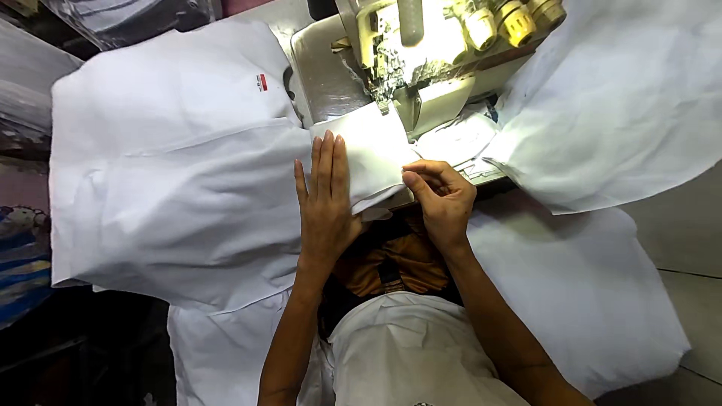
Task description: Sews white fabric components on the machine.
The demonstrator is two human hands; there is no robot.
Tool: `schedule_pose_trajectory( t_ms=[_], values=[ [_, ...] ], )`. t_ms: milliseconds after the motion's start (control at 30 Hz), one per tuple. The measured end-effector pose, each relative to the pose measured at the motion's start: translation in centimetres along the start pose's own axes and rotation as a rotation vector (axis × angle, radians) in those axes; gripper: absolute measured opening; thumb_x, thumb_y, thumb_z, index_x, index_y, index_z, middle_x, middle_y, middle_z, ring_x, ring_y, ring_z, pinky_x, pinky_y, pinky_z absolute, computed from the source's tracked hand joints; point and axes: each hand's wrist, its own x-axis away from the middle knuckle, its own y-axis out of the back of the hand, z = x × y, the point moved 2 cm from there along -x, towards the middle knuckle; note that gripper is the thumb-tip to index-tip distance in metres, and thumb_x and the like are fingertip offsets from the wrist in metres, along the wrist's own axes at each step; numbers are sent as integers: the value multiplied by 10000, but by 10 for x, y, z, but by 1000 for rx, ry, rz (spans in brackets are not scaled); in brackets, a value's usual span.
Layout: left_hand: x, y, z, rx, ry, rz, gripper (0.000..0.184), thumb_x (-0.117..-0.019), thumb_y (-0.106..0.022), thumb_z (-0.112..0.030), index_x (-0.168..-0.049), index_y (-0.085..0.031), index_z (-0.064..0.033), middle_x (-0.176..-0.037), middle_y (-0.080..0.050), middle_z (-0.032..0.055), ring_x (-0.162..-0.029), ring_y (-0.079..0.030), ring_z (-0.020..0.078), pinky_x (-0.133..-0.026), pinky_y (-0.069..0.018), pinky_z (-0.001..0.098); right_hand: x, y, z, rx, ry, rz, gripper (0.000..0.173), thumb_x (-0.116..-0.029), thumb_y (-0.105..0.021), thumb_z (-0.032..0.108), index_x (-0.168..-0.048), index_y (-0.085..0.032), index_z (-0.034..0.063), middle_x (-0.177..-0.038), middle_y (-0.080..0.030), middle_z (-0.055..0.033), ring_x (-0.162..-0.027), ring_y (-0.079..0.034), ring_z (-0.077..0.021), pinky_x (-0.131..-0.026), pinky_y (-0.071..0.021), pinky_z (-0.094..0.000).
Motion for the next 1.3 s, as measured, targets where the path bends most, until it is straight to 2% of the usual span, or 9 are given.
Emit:
schedule_pose_trajectory(
  t_ms=[400,533,667,767,900,1000,1100,1167,1300],
  values=[
    [-2,1,5,11,-8,35,1042,-796,-774,-327,-1620,-220,-11,-1692,-220,168,-1581,-160,316,-1249,-115,644,-2,0,-5,-67,-5,-19,171,-925,-726,14,-1095,-734,2,-1008,-752,-62,-834,-717,-108,-739,-620,-243],
    [-11,1,15,57,-11,59,1062,-795,-779,-341,-1622,-203,-8,-1686,-223,186,-1577,-166,330,-1245,-110,656,-14,-5,-4,-68,25,17,209,-951,-713,41,-1153,-725,-10,-1054,-749,-60,-864,-719,-96,-777,-624,-250],
    [-35,4,32,130,-21,95,1107,-750,-800,-363,-1615,-213,-2,-1680,-231,190,-1567,-195,332,-1247,-115,640,-39,-14,5,25,52,49,239,-994,-663,66,-1222,-709,11,-1006,-738,-43,-751,-675,-48,-655,-586,-199],
    [-47,11,40,192,-2,166,1123,-784,-794,-409,-1634,-168,-25,-1708,-159,152,-1574,-175,311,-1252,-112,629,-45,-19,13,92,16,30,246,-1022,-627,84,-1260,-676,47,-784,-696,-33,-562,-617,-62,-473,-521,-184],
    [-52,15,53,301,23,206,1163,-829,-742,-595,-1651,-121,-55,-1728,-78,127,-1580,-150,303,-1261,-156,572,-37,-21,7,62,41,13,212,-1027,-589,63,-1235,-618,39,-925,-700,-42,-750,-675,-96,-637,-582,-227],
    [-57,19,60,373,25,235,1091,-890,-591,-700,-1645,-155,-45,-1726,-68,138,-1587,-107,308,-1269,-157,536,-24,-23,-4,23,21,7,190,-1010,-579,32,-1200,-569,37,-1009,-718,-60,-814,-695,-128,-694,-601,-270],
    [-92,10,65,413,10,168,924,-963,-456,-691,-1591,-328,-25,-1687,-182,209,-1569,-167,341,-1260,-173,552,-17,-25,-10,60,-59,64,190,-1021,-548,54,-1207,-588,50,-1003,-736,-40,-795,-701,-117,-680,-603,-269],
    [-117,3,65,355,54,133,782,-1015,-421,-611,-1573,-381,-65,-1654,-286,195,-1542,-232,364,-1236,-175,591,-15,-25,-9,110,-84,97,187,-1026,-543,75,-1202,-605,62,-977,-751,-15,-792,-706,-98,-677,-597,-262],
    [-161,1,74,210,225,92,713,-941,-622,-532,-1481,-502,-83,-1326,-575,194,-1244,-491,419,-999,-375,647,-18,-23,-3,125,-69,132,198,-1015,-542,59,-1186,-641,52,-979,-758,-13,-852,-718,-103,-740,-608,-270]
  ],
)
